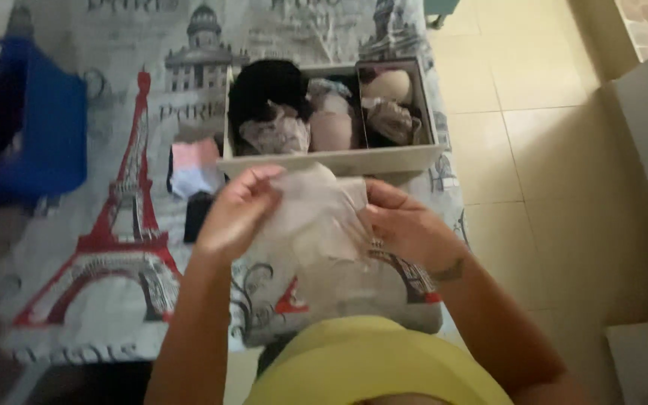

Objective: The person removes underwear and socks from a divided drawer organizer on the bed, folds each item flat on the bedspread by hand, and places the folded items back into the organizer compartments.

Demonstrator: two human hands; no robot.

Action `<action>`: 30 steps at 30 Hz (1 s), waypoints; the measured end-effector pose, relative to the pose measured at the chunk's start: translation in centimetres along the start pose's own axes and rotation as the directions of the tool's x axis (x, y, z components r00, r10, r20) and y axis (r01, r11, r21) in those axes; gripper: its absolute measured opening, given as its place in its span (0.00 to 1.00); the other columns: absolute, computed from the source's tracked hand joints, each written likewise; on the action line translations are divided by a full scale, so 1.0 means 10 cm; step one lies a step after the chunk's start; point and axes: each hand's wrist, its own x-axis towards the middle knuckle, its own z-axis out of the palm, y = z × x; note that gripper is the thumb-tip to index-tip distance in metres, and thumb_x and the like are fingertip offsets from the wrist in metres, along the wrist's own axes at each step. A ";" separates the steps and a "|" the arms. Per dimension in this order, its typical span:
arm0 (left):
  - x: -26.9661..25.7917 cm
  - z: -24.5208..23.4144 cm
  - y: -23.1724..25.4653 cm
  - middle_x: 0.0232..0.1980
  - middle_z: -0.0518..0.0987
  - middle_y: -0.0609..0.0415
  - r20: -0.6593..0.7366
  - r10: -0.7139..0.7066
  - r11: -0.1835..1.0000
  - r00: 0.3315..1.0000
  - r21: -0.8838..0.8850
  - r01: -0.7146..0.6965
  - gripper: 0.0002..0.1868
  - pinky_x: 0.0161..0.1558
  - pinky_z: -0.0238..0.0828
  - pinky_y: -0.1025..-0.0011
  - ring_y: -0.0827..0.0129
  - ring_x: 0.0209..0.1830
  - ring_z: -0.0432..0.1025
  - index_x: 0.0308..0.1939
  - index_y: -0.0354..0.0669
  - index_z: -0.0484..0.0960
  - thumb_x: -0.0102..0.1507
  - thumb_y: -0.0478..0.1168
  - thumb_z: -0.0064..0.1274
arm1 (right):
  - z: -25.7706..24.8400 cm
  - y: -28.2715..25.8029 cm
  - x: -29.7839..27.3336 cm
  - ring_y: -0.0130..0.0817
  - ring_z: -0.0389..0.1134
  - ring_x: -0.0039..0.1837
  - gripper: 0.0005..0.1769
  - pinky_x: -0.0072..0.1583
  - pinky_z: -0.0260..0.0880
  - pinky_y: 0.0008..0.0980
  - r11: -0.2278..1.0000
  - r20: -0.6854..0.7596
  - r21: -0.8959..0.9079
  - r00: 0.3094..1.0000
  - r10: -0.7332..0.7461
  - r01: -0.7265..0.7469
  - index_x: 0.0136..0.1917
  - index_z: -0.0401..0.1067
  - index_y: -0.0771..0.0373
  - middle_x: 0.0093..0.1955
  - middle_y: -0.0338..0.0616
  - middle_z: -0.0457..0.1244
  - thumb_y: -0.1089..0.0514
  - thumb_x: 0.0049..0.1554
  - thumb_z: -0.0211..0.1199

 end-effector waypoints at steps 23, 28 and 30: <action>-0.42 1.01 0.71 0.43 0.84 0.57 0.125 0.055 0.979 0.991 0.186 -0.078 0.12 0.42 0.78 0.72 0.74 0.40 0.78 0.50 0.43 0.82 0.64 0.29 0.56 | -0.39 -0.08 -0.28 0.39 0.70 0.62 0.26 0.61 0.72 0.36 0.192 0.055 -0.977 0.980 -0.192 0.093 0.69 0.69 0.63 0.62 0.51 0.68 0.46 0.64 0.61; -0.34 1.11 0.58 0.49 0.84 0.58 0.335 0.087 0.931 0.938 0.307 -0.196 0.11 0.53 0.77 0.75 0.76 0.49 0.78 0.53 0.42 0.82 0.66 0.32 0.59 | -0.11 -0.21 0.07 0.37 0.67 0.63 0.29 0.62 0.70 0.38 0.572 0.378 -0.711 0.908 -0.177 0.408 0.68 0.67 0.69 0.61 0.49 0.66 0.40 0.71 0.54; -0.34 0.97 0.68 0.47 0.83 0.57 0.404 0.048 0.878 0.914 0.419 -0.231 0.13 0.50 0.77 0.75 0.76 0.47 0.77 0.51 0.43 0.81 0.64 0.34 0.62 | -0.07 -0.26 0.11 0.30 0.69 0.42 0.25 0.46 0.73 0.36 0.316 -0.009 -0.946 0.976 0.215 -0.079 0.53 0.79 0.64 0.39 0.45 0.69 0.39 0.63 0.57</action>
